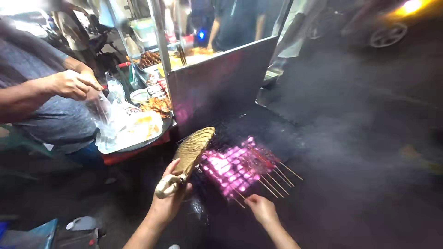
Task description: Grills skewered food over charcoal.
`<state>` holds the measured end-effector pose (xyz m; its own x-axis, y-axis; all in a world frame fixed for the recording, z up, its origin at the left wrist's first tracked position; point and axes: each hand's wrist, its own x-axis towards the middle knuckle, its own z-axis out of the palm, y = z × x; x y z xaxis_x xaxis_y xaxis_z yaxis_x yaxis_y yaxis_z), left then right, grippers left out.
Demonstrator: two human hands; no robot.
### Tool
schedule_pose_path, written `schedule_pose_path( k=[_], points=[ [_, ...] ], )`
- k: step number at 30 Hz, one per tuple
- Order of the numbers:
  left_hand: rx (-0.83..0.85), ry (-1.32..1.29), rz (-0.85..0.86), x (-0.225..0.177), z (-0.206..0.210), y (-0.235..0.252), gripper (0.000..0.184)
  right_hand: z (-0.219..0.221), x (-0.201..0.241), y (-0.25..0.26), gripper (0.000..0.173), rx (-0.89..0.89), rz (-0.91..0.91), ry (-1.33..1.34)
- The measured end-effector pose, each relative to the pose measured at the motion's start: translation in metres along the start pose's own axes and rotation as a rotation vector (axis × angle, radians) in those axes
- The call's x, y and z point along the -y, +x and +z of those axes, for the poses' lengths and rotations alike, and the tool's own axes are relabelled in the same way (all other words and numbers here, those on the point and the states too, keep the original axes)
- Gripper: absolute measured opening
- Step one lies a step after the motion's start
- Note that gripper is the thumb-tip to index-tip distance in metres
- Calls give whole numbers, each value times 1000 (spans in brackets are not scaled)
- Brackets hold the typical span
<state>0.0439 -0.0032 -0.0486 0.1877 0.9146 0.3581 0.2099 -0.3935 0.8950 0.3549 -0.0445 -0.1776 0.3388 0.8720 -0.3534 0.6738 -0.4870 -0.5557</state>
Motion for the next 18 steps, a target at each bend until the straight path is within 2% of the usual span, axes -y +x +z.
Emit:
schedule_pose_path(
  k=[2,3,4,6,8,11,12,13,14,16,17,18],
  points=[
    [62,-203,-109,-10,-6,-1,71,6,-1,-6,23,-22,7,22],
    [35,-242,-181,-14,-7,1,68,8,0,-11,23,-33,13,36],
    [-16,-206,-161,-11,-7,2,64,8,1,-14,24,-50,9,42],
    [-94,57,38,2,-8,3,53,4,1,-16,35,-72,-5,-20],
    [-112,167,100,3,-8,2,45,0,8,-23,34,-92,-36,-101],
    [56,-132,-37,-13,-7,-1,56,3,23,-31,38,17,-31,-218],
    [52,-194,-106,-17,-5,0,59,4,26,-33,38,59,-6,-236],
    [13,-166,-99,-16,-3,1,59,4,29,-35,37,83,24,-225],
    [-30,-79,-16,-10,-2,1,57,6,26,-31,35,77,14,-261],
    [-106,35,118,-3,-1,1,40,8,20,-27,33,67,-4,-299],
    [-112,5,116,-4,-1,-1,33,8,17,-26,34,79,0,-300],
    [-85,-77,74,-7,-1,-2,35,6,15,-26,35,84,6,-278]
  ],
)
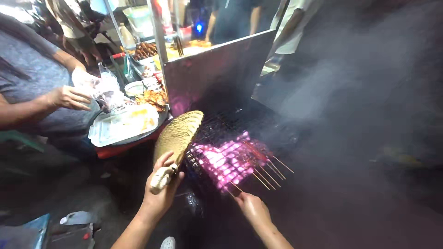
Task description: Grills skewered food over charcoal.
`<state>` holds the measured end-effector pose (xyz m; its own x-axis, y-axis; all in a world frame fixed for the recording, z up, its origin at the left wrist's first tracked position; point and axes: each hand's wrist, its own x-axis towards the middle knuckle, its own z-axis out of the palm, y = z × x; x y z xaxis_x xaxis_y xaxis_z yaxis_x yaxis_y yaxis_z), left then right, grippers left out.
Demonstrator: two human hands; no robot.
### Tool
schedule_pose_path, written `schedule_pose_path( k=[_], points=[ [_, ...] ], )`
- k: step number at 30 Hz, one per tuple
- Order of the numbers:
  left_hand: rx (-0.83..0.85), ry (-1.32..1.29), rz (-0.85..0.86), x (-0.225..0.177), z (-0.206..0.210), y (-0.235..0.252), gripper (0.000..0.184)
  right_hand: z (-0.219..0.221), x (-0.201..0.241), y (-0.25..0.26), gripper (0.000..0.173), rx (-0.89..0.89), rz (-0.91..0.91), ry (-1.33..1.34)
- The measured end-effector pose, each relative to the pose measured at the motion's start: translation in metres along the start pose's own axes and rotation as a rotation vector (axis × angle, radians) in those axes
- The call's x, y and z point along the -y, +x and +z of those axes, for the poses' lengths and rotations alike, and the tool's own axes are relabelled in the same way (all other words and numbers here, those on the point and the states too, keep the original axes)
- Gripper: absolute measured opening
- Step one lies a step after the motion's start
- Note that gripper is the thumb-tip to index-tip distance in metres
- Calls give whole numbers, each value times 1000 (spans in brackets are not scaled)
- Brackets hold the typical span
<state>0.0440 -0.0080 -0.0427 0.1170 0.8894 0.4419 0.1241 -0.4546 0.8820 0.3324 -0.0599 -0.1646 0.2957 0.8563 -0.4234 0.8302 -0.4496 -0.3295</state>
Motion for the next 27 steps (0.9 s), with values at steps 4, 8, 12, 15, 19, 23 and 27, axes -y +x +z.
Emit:
schedule_pose_path(
  k=[4,8,12,15,19,23,27],
  points=[
    [79,-140,-250,-5,-3,3,59,-25,-22,5,33,-230,-15,224],
    [26,200,-14,12,7,-5,44,-40,-65,43,33,-344,10,132],
    [181,-245,-153,-9,20,-7,54,-54,-64,50,33,-127,93,66],
    [58,127,-18,-2,19,-1,51,-56,-65,53,31,-159,58,82],
    [16,204,55,-7,7,10,48,-57,-64,53,28,-171,49,114],
    [-36,74,108,-10,9,13,45,-49,-67,57,26,-149,47,95],
    [134,-133,14,-31,17,12,65,-64,-77,70,30,-331,25,192]
  ],
)
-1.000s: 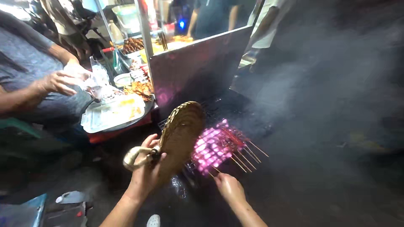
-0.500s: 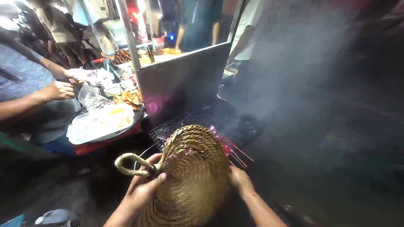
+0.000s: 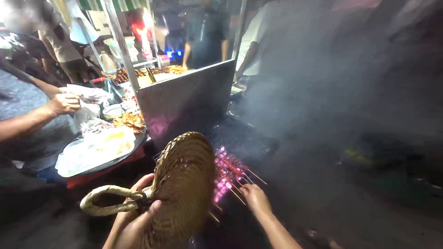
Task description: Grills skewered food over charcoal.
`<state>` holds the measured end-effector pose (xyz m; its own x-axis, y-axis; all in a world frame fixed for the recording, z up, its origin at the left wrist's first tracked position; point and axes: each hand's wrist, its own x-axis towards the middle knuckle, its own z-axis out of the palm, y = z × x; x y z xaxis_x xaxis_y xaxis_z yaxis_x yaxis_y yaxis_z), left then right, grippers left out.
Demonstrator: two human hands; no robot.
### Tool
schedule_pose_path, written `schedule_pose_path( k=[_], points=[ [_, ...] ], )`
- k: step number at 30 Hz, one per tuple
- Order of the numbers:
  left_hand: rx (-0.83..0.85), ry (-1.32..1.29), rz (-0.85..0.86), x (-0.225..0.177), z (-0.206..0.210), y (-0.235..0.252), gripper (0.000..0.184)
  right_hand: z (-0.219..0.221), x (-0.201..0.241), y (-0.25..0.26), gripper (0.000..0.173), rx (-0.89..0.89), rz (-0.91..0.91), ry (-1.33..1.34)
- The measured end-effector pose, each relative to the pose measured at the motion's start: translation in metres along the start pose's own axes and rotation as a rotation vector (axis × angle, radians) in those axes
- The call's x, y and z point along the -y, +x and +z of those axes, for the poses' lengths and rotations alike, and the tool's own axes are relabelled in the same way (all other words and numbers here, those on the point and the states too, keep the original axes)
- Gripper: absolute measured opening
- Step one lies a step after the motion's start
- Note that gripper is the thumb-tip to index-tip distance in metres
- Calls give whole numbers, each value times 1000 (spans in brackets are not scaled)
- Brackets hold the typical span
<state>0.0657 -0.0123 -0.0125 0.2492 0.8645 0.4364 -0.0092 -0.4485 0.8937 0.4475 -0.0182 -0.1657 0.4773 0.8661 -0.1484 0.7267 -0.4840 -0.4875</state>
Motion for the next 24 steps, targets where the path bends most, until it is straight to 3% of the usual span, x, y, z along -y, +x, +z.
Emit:
schedule_pose_path(
  k=[5,10,13,16,21,24],
  points=[
    [-21,163,24,5,19,0,61,-13,-16,36,31,27,125,-115],
    [-56,152,63,11,10,2,57,-25,-22,48,29,102,81,-111],
    [-2,-7,-17,3,14,-1,56,-23,-23,50,37,151,75,-141],
    [80,-166,-66,-1,18,0,63,-27,-20,47,27,167,69,-155],
    [-31,125,33,7,13,4,63,-35,-26,53,29,257,4,-212],
    [-108,140,44,9,7,10,63,-37,-25,53,29,292,4,-210]
  ],
)
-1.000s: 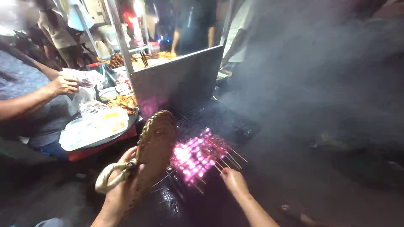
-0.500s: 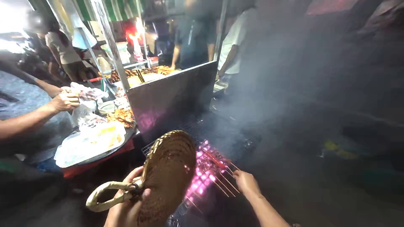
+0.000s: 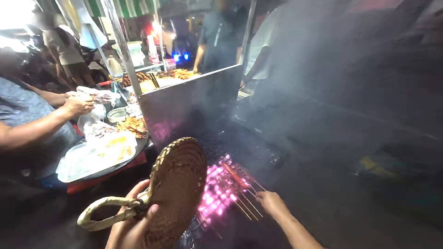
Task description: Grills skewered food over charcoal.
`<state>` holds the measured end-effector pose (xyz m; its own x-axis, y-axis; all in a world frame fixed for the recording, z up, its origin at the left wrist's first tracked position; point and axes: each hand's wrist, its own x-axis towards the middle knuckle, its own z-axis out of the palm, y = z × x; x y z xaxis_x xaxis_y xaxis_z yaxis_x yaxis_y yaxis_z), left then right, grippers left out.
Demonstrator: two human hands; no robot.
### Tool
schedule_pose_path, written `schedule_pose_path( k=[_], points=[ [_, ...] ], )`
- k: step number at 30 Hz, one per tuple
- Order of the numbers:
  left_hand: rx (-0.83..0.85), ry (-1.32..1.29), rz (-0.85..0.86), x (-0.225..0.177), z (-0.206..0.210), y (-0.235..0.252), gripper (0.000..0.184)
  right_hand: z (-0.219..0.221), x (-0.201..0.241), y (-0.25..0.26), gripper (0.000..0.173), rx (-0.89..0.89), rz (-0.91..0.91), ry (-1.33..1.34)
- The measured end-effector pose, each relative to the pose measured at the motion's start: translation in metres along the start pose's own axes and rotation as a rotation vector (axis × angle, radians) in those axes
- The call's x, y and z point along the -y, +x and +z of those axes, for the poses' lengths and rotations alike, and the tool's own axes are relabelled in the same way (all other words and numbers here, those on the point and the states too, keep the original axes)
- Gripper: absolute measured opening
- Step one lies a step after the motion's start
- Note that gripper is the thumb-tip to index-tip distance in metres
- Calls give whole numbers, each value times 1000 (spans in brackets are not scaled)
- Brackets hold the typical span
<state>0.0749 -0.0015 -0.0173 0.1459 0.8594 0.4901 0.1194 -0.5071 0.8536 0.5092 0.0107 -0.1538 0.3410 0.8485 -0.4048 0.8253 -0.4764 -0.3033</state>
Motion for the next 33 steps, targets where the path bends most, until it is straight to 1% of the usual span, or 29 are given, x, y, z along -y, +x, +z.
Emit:
schedule_pose_path(
  k=[2,3,4,5,6,7,8,9,11,12,13,16,17,19,20,21,23,24,25,27,29,33],
  points=[
    [-79,79,60,4,-1,5,56,-4,-2,2,30,-39,-13,24],
    [-102,47,55,4,0,6,48,-4,-7,4,30,-106,-14,58],
    [-92,-22,34,1,2,6,47,-3,-11,7,30,-193,-5,100],
    [-41,-96,6,-4,4,6,50,-3,-15,10,33,-264,16,145],
    [27,-163,-35,-10,5,7,55,-3,-19,13,37,-288,53,195],
    [96,-214,-75,-14,5,7,60,-1,-23,17,44,-249,110,251],
    [117,-272,-127,-16,7,7,64,1,-27,21,50,-175,168,317],
    [104,-274,-155,-15,10,8,66,5,-30,25,52,-93,213,402],
    [59,-129,-89,-8,16,7,66,12,-34,28,40,14,236,565],
    [36,-99,-76,-6,19,6,61,12,-34,28,35,52,238,609],
    [47,-116,-79,-7,20,5,58,10,-34,26,33,77,238,627],
    [164,-220,-73,-2,8,5,57,7,-34,21,31,120,255,669],
    [152,-222,-66,0,6,6,57,7,-34,20,32,143,270,700],
    [72,-88,-22,3,8,8,56,7,-34,19,36,167,289,761],
    [25,-42,-24,3,11,8,53,8,-33,19,39,141,279,728],
    [13,-50,-41,4,12,8,52,8,-32,19,42,85,249,631],
    [61,-135,-87,0,10,5,56,4,-27,16,45,-98,137,378],
    [87,-172,-107,-1,7,4,59,2,-21,11,44,-190,73,285],
    [83,-216,-134,-1,6,4,61,1,-15,7,40,-225,38,201],
    [34,-214,-131,-1,8,4,63,2,0,2,35,-155,29,62],
    [31,-86,-67,-2,11,2,60,5,10,-3,32,-87,41,10],
    [-34,-22,-7,-7,4,1,54,15,10,-10,29,-173,57,98]
  ],
)
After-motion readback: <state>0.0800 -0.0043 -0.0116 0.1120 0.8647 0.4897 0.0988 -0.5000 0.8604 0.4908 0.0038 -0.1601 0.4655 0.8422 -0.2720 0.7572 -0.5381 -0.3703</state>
